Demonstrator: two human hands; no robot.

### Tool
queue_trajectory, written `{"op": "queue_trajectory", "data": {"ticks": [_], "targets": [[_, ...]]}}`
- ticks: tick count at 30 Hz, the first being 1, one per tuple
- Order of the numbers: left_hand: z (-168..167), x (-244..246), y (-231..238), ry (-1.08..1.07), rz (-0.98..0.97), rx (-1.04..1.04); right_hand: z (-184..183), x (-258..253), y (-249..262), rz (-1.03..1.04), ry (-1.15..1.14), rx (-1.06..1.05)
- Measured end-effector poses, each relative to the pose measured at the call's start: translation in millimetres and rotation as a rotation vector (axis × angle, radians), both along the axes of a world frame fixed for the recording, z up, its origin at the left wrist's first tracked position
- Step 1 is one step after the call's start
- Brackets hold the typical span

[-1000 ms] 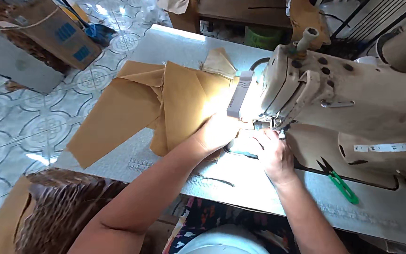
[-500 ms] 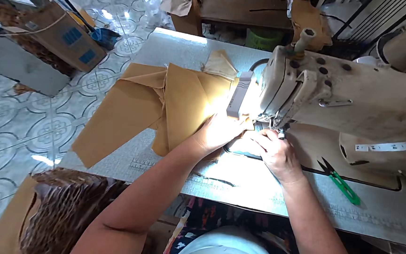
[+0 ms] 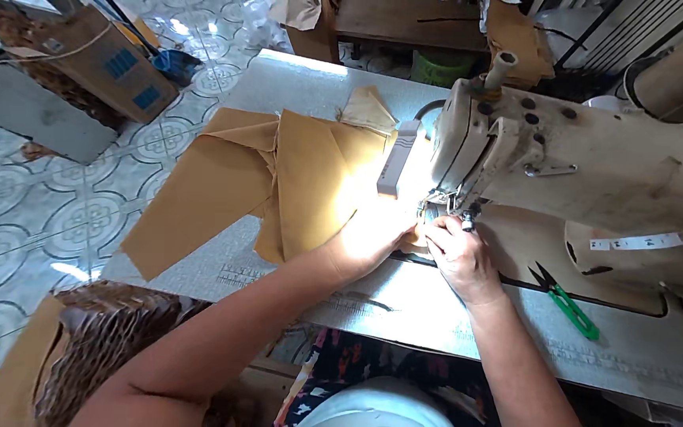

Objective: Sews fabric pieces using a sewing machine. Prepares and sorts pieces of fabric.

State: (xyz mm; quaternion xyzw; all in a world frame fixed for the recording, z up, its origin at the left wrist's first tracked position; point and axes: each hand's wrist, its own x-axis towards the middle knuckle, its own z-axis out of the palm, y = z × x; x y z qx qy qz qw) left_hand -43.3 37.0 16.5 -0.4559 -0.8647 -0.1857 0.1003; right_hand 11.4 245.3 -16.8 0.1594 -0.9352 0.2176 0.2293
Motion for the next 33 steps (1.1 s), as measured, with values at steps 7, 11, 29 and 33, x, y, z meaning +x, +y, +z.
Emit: {"op": "queue_trajectory", "data": {"ticks": [7,11,29,33], "targets": [[-10,14,-3,0.105,0.025,-0.061,7,13,1,-0.015,-0.152,-0.265],[-17,13,-4,0.102,0.011,0.018,8,26,-5,-0.032,-0.125,-0.273],[-13,-4,-15,0.052,-0.131,0.066,1,25,-16,-0.027,0.076,0.030],[-13,-9,-15,0.053,-0.151,0.056,2,26,-18,-0.047,0.084,0.078]]}}
